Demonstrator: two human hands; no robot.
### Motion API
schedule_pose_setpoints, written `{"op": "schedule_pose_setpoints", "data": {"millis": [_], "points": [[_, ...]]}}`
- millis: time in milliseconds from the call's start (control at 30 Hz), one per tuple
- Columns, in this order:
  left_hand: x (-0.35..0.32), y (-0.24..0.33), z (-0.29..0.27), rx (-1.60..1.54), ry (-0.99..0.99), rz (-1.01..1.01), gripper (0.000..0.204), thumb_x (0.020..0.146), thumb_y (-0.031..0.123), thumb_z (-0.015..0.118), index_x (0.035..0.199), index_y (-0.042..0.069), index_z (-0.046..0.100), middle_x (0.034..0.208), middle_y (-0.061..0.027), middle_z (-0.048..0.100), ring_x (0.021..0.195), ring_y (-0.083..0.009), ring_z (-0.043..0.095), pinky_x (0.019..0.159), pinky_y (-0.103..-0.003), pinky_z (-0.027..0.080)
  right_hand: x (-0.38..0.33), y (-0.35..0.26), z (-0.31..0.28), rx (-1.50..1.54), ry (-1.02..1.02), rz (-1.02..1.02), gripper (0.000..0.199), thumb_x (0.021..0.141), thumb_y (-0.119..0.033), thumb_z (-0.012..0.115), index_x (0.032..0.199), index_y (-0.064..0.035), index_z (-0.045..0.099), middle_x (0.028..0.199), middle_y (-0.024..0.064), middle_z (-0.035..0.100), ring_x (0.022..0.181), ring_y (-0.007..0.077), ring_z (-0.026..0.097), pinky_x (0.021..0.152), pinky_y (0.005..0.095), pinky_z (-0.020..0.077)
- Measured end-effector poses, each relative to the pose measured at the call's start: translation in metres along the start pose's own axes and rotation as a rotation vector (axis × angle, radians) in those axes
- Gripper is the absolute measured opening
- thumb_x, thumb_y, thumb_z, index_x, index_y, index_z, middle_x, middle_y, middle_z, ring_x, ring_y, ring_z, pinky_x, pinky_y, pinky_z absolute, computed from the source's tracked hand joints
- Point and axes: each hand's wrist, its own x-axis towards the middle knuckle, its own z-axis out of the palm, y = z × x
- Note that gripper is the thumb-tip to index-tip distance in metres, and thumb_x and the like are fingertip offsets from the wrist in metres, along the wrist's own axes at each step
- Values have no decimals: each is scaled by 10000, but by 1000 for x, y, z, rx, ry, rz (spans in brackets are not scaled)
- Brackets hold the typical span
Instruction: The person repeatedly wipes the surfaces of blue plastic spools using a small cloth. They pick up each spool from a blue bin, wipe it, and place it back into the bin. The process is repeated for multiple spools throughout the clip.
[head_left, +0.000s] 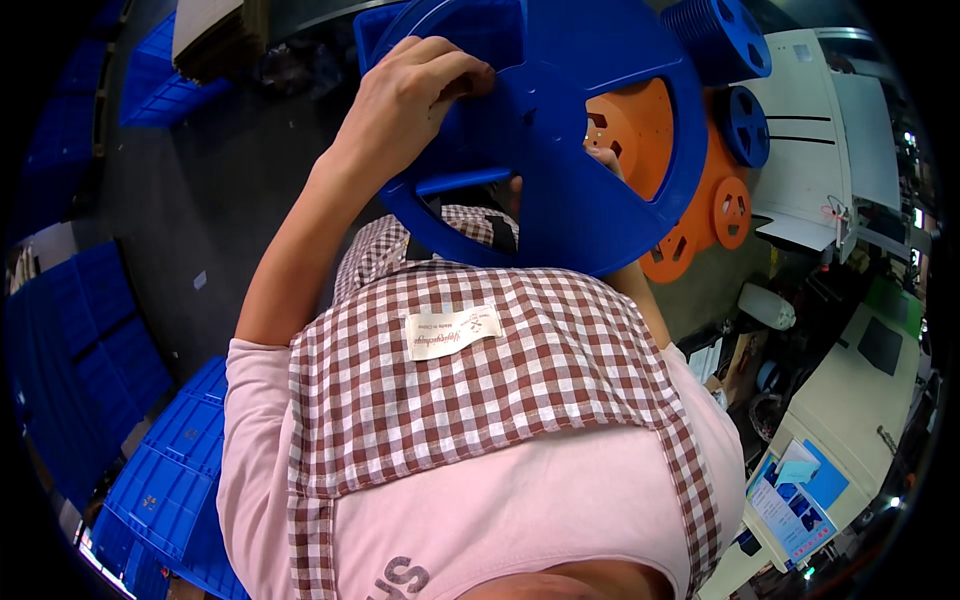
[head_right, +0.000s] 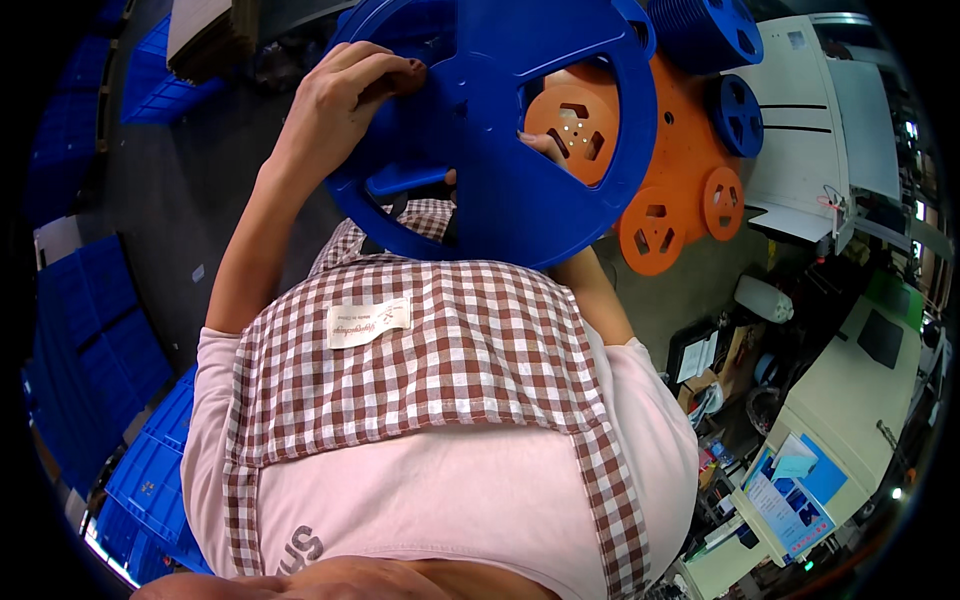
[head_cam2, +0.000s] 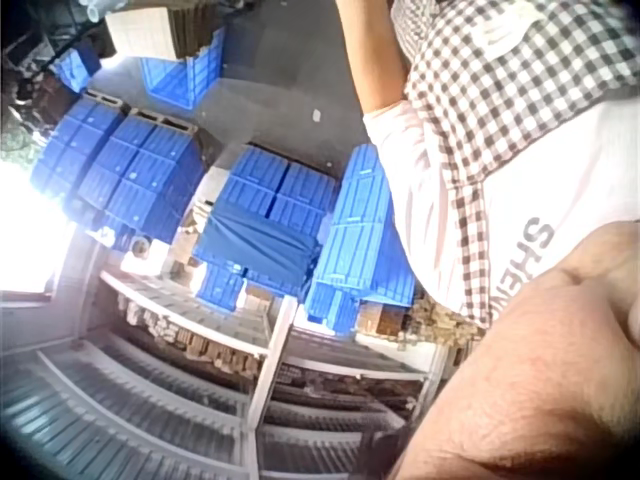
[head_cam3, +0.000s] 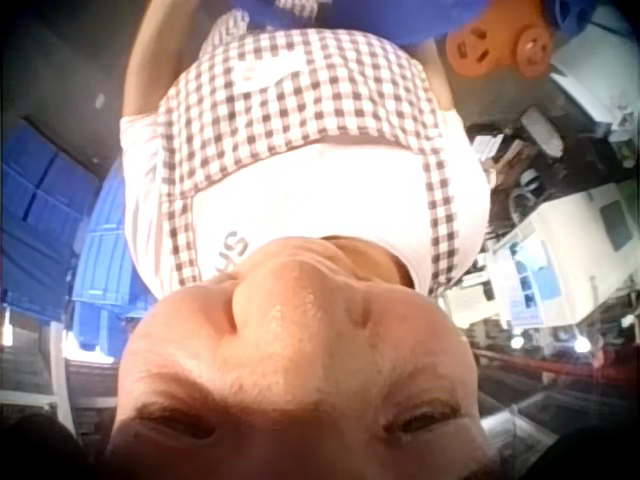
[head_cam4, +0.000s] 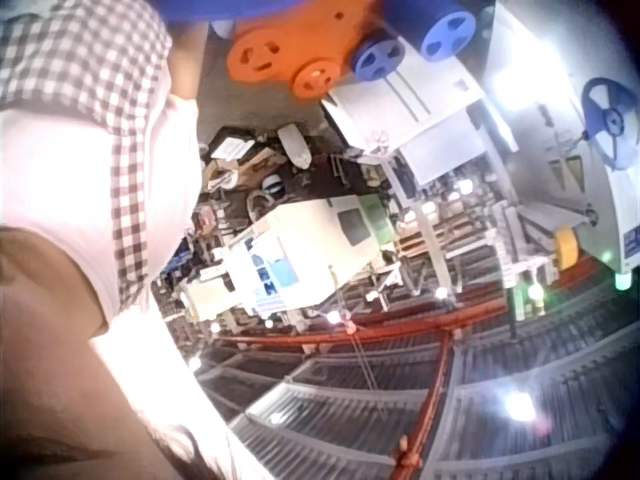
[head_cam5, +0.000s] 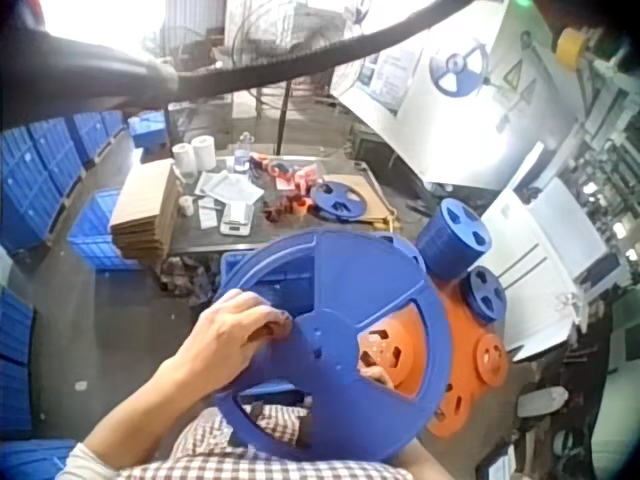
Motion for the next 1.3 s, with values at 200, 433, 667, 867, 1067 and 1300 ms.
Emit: {"op": "schedule_pose_setpoints", "data": {"millis": [200,433,667,867,1067,1300], "points": [[31,16,-5,4,229,91,252,787,25,719,1035,63,695,1012,-68,672,969,-245,641,828,-339,545,0,-5,10,-164,83,-32,636,905,-435,507,1315,51,480,1128,280,613,978,370,663,800,445,593],[28,47,53,-184,129,215,254,749,16,727,993,71,682,1010,-67,649,947,-223,629,803,-312,551,11,-3,20,-136,27,-116,535,954,-385,449,1273,39,516,1123,253,629,975,315,674,806,395,591],[-19,56,41,-271,-151,284,247,753,29,699,997,69,683,1010,-54,645,933,-198,616,730,-289,567,3,3,-34,-51,-20,-279,491,984,-359,400,1246,30,542,1123,227,644,972,268,683,818,337,586],[-63,33,15,-316,-223,59,155,792,32,697,945,52,689,974,-81,645,916,-223,628,753,-329,565,5,-4,-2,-663,-38,-263,525,981,-411,439,1266,24,510,1171,213,609,995,257,665,847,343,577],[-7,-3,10,-381,226,-51,231,817,-39,679,1027,57,696,1049,-101,669,902,-219,674,782,-316,568,2,-2,-1,-159,80,-67,671,922,-450,466,1351,65,450,1175,326,582,957,389,673,763,435,600],[-72,19,33,-202,-95,-86,272,728,-62,700,974,52,688,1027,-74,676,965,-244,645,815,-341,550,4,-5,-28,-43,1,99,660,922,-443,481,1353,55,448,1144,293,609,960,372,675,764,424,603]]}}
